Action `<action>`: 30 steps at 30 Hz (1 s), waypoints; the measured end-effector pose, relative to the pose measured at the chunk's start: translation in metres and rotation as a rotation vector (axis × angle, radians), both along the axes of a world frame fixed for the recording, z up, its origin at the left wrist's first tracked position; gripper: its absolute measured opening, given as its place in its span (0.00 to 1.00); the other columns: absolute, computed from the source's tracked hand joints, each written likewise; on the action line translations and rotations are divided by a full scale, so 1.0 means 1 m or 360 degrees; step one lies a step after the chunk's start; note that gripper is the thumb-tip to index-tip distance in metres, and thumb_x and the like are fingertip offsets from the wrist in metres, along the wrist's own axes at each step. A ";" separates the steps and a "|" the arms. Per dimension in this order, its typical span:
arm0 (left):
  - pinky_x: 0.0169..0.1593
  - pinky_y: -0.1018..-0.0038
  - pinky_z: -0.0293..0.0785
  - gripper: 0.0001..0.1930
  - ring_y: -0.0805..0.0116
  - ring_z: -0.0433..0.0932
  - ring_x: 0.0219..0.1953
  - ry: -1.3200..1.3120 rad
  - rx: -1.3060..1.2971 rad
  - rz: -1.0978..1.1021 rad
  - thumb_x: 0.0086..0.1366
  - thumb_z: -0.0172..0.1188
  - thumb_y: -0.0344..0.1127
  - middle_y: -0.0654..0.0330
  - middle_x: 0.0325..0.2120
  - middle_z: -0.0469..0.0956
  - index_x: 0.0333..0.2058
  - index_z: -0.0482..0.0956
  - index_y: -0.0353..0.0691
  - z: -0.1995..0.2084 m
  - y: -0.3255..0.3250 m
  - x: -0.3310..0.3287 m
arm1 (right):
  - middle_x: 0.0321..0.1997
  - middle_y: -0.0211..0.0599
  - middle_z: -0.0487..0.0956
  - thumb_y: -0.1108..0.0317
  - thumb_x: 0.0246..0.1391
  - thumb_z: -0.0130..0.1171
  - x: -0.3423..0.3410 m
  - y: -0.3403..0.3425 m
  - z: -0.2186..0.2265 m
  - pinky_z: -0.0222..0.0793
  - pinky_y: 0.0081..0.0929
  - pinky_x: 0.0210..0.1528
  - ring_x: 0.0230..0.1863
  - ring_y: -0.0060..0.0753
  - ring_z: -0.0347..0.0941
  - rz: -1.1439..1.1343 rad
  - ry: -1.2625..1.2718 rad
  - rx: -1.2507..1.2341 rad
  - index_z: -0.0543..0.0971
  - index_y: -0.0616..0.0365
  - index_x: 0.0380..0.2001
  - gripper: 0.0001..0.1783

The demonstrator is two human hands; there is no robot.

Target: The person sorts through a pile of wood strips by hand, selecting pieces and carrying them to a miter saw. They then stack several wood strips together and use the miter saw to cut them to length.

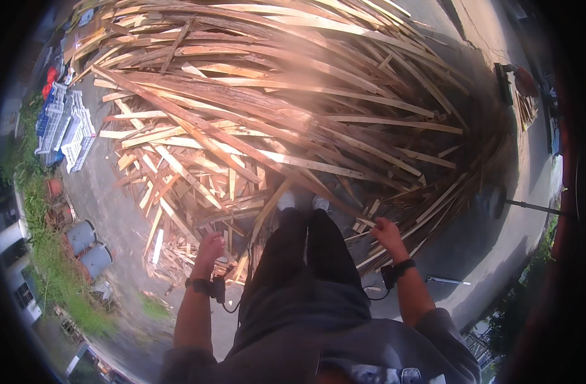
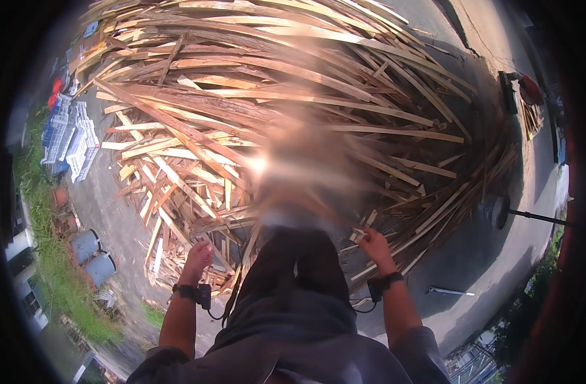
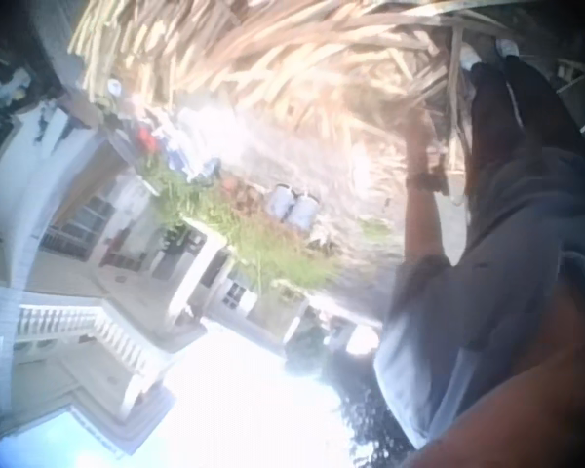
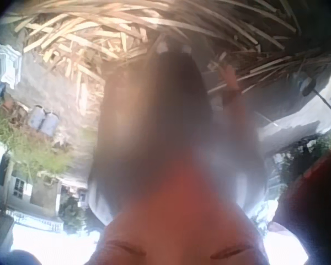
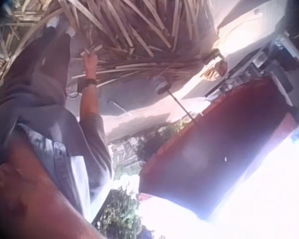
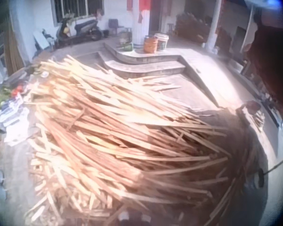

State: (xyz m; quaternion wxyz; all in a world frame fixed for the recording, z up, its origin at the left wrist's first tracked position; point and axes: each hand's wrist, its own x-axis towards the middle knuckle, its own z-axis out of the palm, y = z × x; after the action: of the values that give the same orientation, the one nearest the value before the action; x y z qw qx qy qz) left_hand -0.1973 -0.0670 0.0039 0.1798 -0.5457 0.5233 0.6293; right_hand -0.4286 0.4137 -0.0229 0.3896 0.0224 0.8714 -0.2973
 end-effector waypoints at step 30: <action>0.37 0.76 0.72 0.20 0.73 0.72 0.30 -0.0540 0.0311 0.0201 0.57 0.55 0.34 0.59 0.30 0.74 0.49 0.67 0.36 -0.076 0.114 0.013 | 0.36 0.51 0.72 0.59 0.23 0.71 -0.237 -0.106 -0.292 0.67 0.40 0.43 0.41 0.52 0.69 0.1214 0.0652 0.0344 0.56 0.50 0.58 0.53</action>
State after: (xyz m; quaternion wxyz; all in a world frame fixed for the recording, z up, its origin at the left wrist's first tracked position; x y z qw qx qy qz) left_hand -0.1841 0.0467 -0.0723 0.2776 -0.6555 0.3867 0.5862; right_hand -0.6653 0.3077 -0.3147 0.2862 -0.3193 0.9026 -0.0378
